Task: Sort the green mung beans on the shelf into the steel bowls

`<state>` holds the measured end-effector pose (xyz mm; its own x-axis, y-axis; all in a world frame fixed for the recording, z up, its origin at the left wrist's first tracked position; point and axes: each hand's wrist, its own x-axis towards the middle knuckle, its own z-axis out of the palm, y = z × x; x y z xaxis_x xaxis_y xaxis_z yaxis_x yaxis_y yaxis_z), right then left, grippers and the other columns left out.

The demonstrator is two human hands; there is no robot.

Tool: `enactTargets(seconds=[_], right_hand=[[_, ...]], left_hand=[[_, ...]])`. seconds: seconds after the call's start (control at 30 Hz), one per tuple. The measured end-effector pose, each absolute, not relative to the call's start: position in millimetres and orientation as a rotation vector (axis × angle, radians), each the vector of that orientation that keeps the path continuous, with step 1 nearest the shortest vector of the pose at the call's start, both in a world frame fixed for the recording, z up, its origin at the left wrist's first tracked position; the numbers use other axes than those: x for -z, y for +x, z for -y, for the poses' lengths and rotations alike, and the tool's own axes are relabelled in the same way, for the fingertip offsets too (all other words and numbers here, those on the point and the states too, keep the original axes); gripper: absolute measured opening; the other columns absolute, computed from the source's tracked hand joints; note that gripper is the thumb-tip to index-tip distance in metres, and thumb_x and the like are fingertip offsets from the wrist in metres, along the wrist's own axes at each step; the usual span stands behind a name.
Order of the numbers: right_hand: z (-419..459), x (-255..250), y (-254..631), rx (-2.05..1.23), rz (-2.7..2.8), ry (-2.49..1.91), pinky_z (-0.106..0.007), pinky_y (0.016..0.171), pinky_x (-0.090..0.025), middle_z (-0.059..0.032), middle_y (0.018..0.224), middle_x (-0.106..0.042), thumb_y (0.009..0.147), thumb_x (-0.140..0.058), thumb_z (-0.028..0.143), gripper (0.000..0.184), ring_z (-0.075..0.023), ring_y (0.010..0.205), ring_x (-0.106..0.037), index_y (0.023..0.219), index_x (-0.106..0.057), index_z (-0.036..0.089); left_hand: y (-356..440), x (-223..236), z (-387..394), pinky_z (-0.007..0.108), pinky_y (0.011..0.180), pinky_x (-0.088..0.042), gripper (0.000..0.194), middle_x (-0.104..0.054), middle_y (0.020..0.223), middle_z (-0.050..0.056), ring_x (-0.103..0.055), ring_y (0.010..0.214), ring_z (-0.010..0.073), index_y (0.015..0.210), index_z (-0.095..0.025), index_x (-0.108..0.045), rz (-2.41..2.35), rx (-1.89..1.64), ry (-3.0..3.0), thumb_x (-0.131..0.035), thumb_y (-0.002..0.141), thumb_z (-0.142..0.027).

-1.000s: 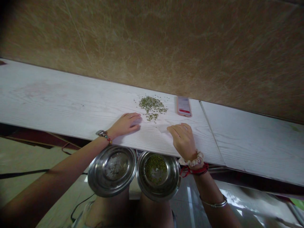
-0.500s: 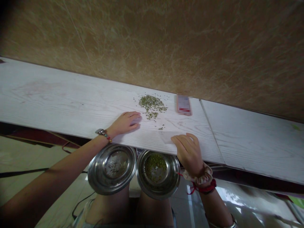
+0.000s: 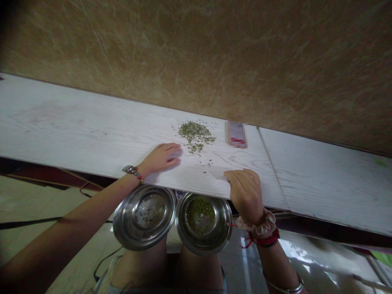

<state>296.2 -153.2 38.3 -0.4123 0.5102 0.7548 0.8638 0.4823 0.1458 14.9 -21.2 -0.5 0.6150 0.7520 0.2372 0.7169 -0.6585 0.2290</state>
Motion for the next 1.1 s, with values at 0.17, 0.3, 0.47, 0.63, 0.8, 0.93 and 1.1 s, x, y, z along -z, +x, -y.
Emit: enactTargets(seconds=[0.17,0.3,0.47,0.63,0.8,0.93,1.1], right_hand=[[169.3,-38.5,297.4,0.643,2.118,-1.098,-0.033,0.086,-0.047,-0.0017,0.083,-0.074,0.083,-0.051,0.000,0.029,-0.0151,0.078,-0.066,0.099,-0.062,0.021],[178.3,-38.0,297.9,0.597,2.170,-1.048,-0.034,0.089,-0.047,-0.0018,0.084,-0.074,0.082,-0.049,-0.001,0.032,-0.0153,0.081,-0.067,0.101,-0.063,0.021],[171.6,-34.4,305.1,0.659,2.190,-1.084,-0.034,0.086,-0.046,-0.0040,0.084,-0.073,0.081,-0.048,-0.003,0.032,-0.0164,0.081,-0.065,0.100,-0.062,0.019],[168.4,-33.6,308.2,0.685,2.164,-1.088,-0.034,0.085,-0.046,-0.0044,0.084,-0.073,0.081,-0.051,-0.003,0.030,-0.0165,0.081,-0.065,0.100,-0.062,0.018],[175.9,-34.9,299.1,0.658,2.207,-1.065,-0.034,0.088,-0.046,-0.0035,0.083,-0.074,0.082,-0.048,-0.004,0.030,-0.0153,0.080,-0.066,0.099,-0.061,0.019],[176.9,-35.7,294.2,0.661,2.187,-1.074,-0.033,0.087,-0.046,-0.0026,0.083,-0.074,0.082,-0.047,-0.004,0.032,-0.0149,0.080,-0.066,0.099,-0.062,0.020],[175.1,-34.6,293.1,0.659,2.199,-1.060,-0.033,0.087,-0.046,-0.0028,0.083,-0.074,0.080,-0.047,-0.004,0.034,-0.0149,0.080,-0.066,0.100,-0.061,0.019]], left_hand=[[16.1,-2.4,23.2,0.044,0.109,-0.038,0.039,-0.057,0.138,0.011,-0.052,0.127,0.0251,0.122,-0.019,-0.058,-1.275,-0.421,2.700,-0.047,0.089,-0.035],[16.5,-2.4,23.3,0.044,0.110,-0.039,0.039,-0.058,0.137,0.011,-0.052,0.127,0.0249,0.122,-0.019,-0.059,-1.276,-0.427,2.697,-0.047,0.089,-0.035],[15.6,-0.1,22.3,0.044,0.109,-0.039,0.039,-0.058,0.136,0.010,-0.053,0.126,0.0250,0.122,-0.019,-0.059,-1.262,-0.454,2.712,-0.047,0.089,-0.035],[15.2,0.5,22.2,0.043,0.108,-0.040,0.037,-0.059,0.136,0.008,-0.053,0.126,0.0244,0.122,-0.021,-0.059,-1.254,-0.473,2.715,-0.048,0.089,-0.035],[15.8,0.2,22.4,0.044,0.109,-0.039,0.039,-0.058,0.137,0.010,-0.053,0.126,0.0255,0.122,-0.018,-0.059,-1.266,-0.454,2.700,-0.048,0.089,-0.035],[15.0,1.9,21.0,0.044,0.108,-0.040,0.037,-0.059,0.136,0.007,-0.053,0.126,0.0242,0.121,-0.023,-0.060,-1.251,-0.485,2.715,-0.048,0.088,-0.034],[15.3,1.0,20.8,0.044,0.107,-0.040,0.038,-0.059,0.137,0.009,-0.053,0.126,0.0246,0.122,-0.020,-0.060,-1.248,-0.467,2.718,-0.048,0.088,-0.034]])
